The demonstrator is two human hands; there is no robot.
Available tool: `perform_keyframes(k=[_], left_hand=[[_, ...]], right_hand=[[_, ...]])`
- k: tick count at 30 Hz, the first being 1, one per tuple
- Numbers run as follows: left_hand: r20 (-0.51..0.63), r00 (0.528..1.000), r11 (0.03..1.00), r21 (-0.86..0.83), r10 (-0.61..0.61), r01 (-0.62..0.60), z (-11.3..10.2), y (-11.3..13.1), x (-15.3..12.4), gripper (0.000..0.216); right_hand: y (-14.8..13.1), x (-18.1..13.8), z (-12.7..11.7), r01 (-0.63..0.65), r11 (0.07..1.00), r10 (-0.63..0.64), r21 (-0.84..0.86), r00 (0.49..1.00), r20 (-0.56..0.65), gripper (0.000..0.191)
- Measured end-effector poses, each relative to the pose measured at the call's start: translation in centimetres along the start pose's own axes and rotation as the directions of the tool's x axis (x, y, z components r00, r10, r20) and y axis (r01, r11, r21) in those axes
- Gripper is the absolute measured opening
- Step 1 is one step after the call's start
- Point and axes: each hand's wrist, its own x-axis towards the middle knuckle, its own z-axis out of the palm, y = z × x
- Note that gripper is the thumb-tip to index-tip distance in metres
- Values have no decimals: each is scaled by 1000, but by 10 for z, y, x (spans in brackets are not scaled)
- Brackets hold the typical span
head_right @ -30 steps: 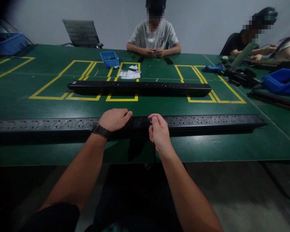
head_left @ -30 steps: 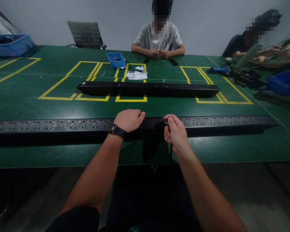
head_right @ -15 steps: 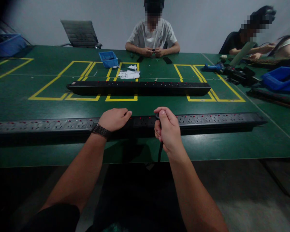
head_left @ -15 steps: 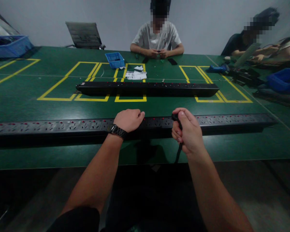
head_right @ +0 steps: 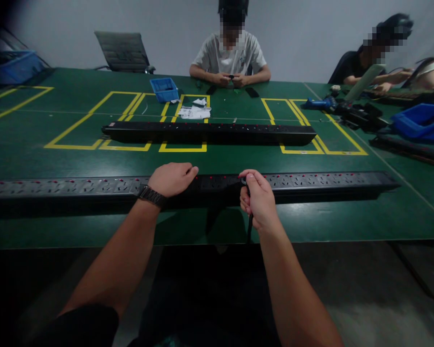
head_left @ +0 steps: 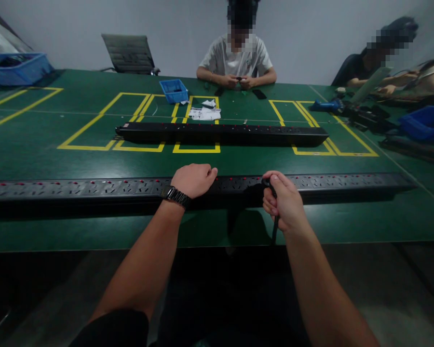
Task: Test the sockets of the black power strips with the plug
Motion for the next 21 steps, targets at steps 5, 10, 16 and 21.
perform_keyframes(k=[5, 10, 16, 21], left_hand=[[7, 1000, 1000, -14, -6, 6, 0, -1, 0, 65], [-4, 1000, 1000, -4, -2, 2, 1, -1, 0, 65], [7, 1000, 1000, 10, -9, 9, 0, 0, 0, 66], [1, 1000, 1000, 10, 0, 0, 0, 1, 0, 64]], right_hand=[[1, 4, 0, -8, 999, 8, -34, 1000, -1, 14], [4, 8, -2, -40, 999, 40, -34, 999, -9, 12], [8, 8, -5, -16, 999, 15, -49, 1000, -10, 15], [11, 10, -7, -2, 999, 1, -48, 1000, -10, 14]])
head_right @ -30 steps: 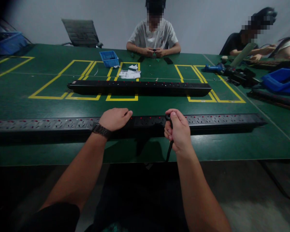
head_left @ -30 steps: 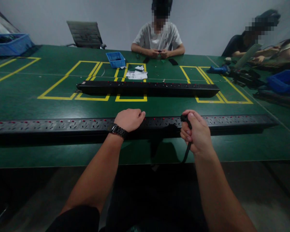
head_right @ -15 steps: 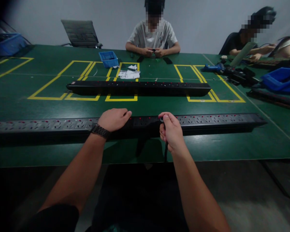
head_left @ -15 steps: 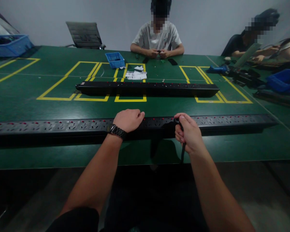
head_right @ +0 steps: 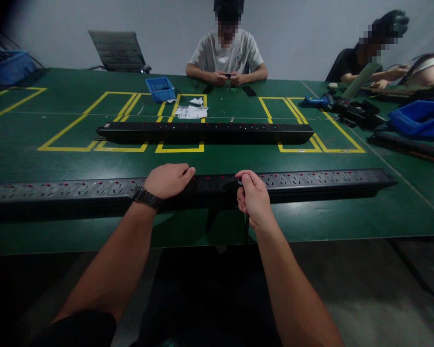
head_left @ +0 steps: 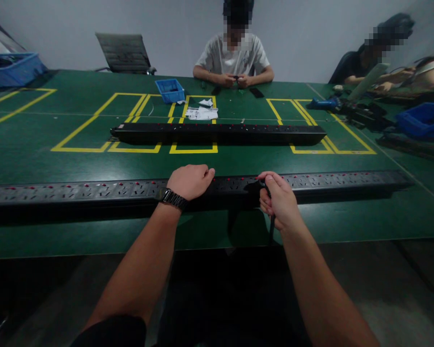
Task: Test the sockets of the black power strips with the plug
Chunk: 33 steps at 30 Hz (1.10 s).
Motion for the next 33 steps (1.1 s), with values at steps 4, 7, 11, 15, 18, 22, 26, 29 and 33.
perform_keyframes(k=[4, 7, 11, 15, 18, 22, 26, 29, 33], left_hand=[[2, 1000, 1000, -4, 4, -4, 1, 0, 0, 64], [-8, 1000, 1000, 8, 10, -10, 2, -1, 0, 63], [-19, 1000, 1000, 15, 20, -20, 2, -2, 0, 63], [-13, 1000, 1000, 13, 20, -20, 3, -2, 1, 62], [-16, 1000, 1000, 12, 17, -17, 3, -2, 1, 63], [-20, 1000, 1000, 17, 17, -17, 4, -2, 2, 63], [-25, 1000, 1000, 22, 19, -19, 5, -2, 2, 63], [-18, 1000, 999, 28, 17, -16, 5, -2, 2, 64], [-16, 1000, 999, 35, 13, -12, 4, -2, 2, 64]], right_hand=[[1, 1, -1, -1, 1000, 1, 8, 1000, 4, 14], [0, 1, 0, -8, 1000, 8, 11, 1000, -1, 14], [-1, 0, 1, -11, 1000, 11, 16, 1000, -4, 13], [-2, -1, 2, -9, 1000, 9, 25, 1000, -11, 13], [-2, 0, 1, -12, 1000, 13, 28, 1000, -13, 13], [-1, 1, 0, -21, 999, 21, 26, 1000, 2, 13], [0, 1, -1, -5, 999, 4, 52, 1000, 6, 12], [0, 0, 0, -6, 997, 5, 72, 1000, 8, 12], [3, 1, 1, 4, 998, -4, 63, 1000, 0, 13]])
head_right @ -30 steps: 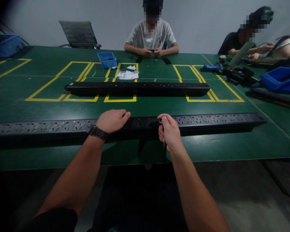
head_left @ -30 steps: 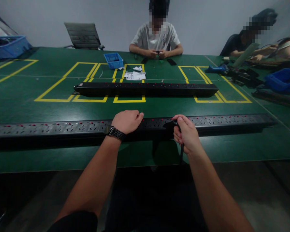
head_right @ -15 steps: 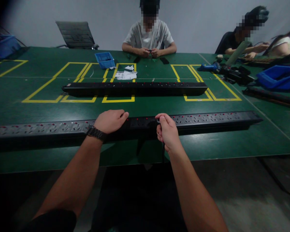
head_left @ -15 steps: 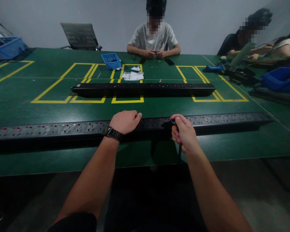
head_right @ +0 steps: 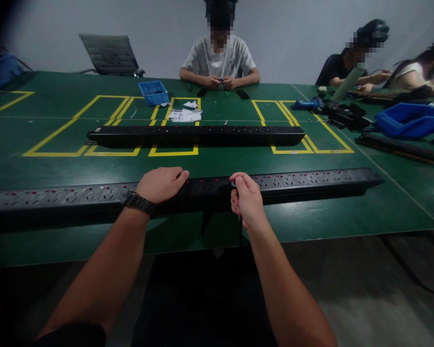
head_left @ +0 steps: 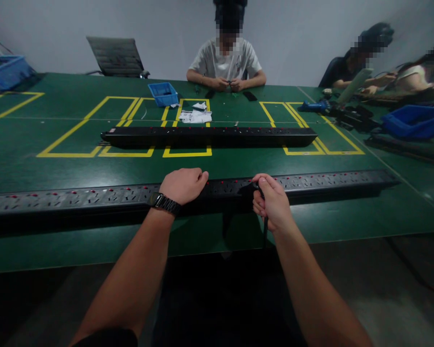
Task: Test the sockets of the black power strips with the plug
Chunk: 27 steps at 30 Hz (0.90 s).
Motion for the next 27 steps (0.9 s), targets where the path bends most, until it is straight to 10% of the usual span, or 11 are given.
perform_keyframes(k=[13, 27], left_hand=[[14, 1000, 1000, -12, -4, 4, 0, -1, 0, 65], [30, 1000, 1000, -9, -5, 5, -1, -1, 1, 66]], right_hand=[[-54, -12, -10, 167, 982, -169, -83, 985, -26, 15], [-26, -7, -31, 6, 1000, -6, -14, 1000, -11, 15]])
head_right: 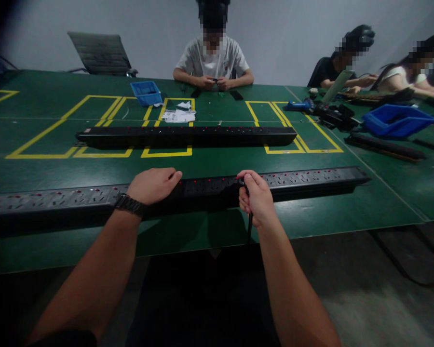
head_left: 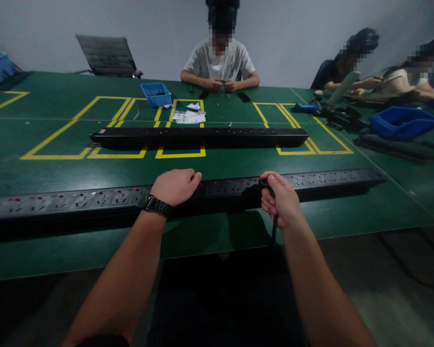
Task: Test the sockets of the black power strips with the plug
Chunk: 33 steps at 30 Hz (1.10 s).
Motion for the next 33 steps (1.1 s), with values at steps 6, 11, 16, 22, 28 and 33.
perform_keyframes(k=[6, 11, 16, 22, 28, 33], left_hand=[[6, 1000, 1000, 3, 0, 0, 0, -1, 1, 67], [4, 1000, 1000, -7, -2, 2, 1, -2, 1, 66], [-1, 1000, 1000, -14, 4, -4, 1, -2, 1, 67], [3, 1000, 1000, -14, 7, -7, 0, -1, 0, 66], [6, 1000, 1000, -2, -4, 4, 0, -1, 0, 65], [8, 1000, 1000, 0, -1, 1, -1, 0, 0, 65]], right_hand=[[-3, 3, -4, -22, 999, 22, -29, 1000, -3, 13], [-6, 4, -4, -41, 999, 41, -29, 999, -11, 11], [-4, 5, -3, -29, 998, 28, -53, 999, -26, 13], [1, 8, -3, -47, 998, 46, -47, 999, -11, 12], [6, 8, -3, -31, 998, 31, -61, 999, -13, 16], [8, 8, -4, -25, 998, 24, -63, 1000, -13, 17]])
